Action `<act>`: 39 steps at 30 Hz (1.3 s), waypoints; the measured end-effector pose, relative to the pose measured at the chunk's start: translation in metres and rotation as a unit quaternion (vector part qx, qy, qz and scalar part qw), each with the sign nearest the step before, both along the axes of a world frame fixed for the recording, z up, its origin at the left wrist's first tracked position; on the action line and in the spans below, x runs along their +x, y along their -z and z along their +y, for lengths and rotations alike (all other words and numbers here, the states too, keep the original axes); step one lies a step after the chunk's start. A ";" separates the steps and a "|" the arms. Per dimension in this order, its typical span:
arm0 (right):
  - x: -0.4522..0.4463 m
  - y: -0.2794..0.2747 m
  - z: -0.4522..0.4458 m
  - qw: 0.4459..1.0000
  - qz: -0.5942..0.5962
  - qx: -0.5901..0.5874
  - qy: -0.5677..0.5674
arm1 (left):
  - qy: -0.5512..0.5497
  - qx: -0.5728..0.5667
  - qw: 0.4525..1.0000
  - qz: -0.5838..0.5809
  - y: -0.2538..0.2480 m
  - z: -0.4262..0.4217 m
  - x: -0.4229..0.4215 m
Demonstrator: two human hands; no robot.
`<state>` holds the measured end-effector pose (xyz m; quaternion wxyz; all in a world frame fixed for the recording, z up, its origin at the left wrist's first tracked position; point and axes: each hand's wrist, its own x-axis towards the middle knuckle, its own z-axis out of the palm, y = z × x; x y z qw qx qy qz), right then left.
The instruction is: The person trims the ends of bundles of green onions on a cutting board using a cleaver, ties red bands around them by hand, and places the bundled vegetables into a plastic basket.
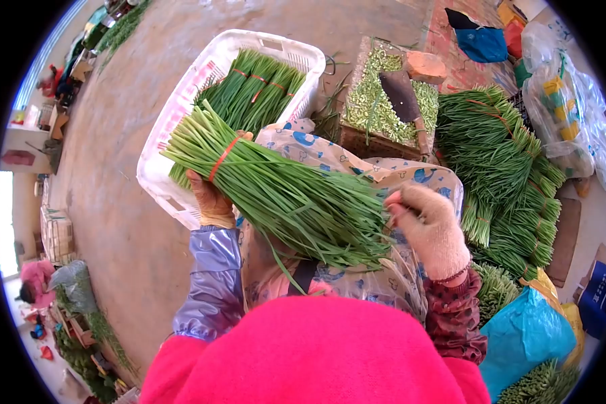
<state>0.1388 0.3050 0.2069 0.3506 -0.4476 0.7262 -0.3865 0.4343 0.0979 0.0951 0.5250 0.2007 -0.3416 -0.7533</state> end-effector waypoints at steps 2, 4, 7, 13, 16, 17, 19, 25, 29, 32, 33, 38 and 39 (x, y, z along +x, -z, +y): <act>0.010 -0.006 -0.002 0.992 -0.101 -0.002 -0.073 | 0.010 -0.004 1.000 0.005 -0.001 0.000 0.000; 0.025 0.003 -0.008 0.987 -0.032 -0.010 -0.156 | 0.017 -0.014 1.000 -0.006 0.000 0.000 0.001; 0.039 0.027 -0.016 0.968 0.127 -0.004 -0.215 | 0.023 -0.010 1.000 -0.006 -0.010 0.007 -0.004; 0.045 0.036 -0.023 0.977 0.073 0.088 -0.182 | 0.027 -0.020 0.999 -0.027 -0.010 0.009 -0.003; 0.042 0.038 -0.023 0.980 -0.012 0.111 -0.165 | 0.041 -0.007 0.999 -0.008 -0.003 0.005 -0.002; 0.039 0.041 -0.024 0.979 -0.010 0.112 -0.168 | 0.037 -0.007 0.999 -0.006 -0.004 0.005 -0.003; 0.031 0.042 -0.027 0.957 -0.196 0.172 -0.129 | 0.052 -0.013 0.999 -0.008 -0.007 0.008 -0.004; 0.028 0.013 -0.037 0.872 -0.391 0.254 -0.151 | 0.056 -0.016 0.998 -0.015 -0.019 0.009 -0.010; 0.039 0.011 -0.035 0.879 -0.373 0.239 -0.174 | 0.061 -0.030 0.996 -0.050 -0.024 0.011 -0.011; 0.029 0.012 -0.034 0.835 -0.488 0.211 -0.140 | 0.056 -0.034 0.996 -0.060 -0.028 0.012 -0.012; 0.030 0.010 -0.034 0.836 -0.487 0.212 -0.140 | 0.055 -0.034 0.996 -0.059 -0.022 0.013 -0.008; 0.037 0.013 -0.044 0.845 -0.452 0.209 -0.193 | 0.053 0.022 0.997 -0.047 -0.019 0.023 -0.002; 0.038 0.014 -0.048 0.861 -0.423 0.199 -0.201 | 0.082 0.009 0.997 0.006 -0.024 0.019 -0.010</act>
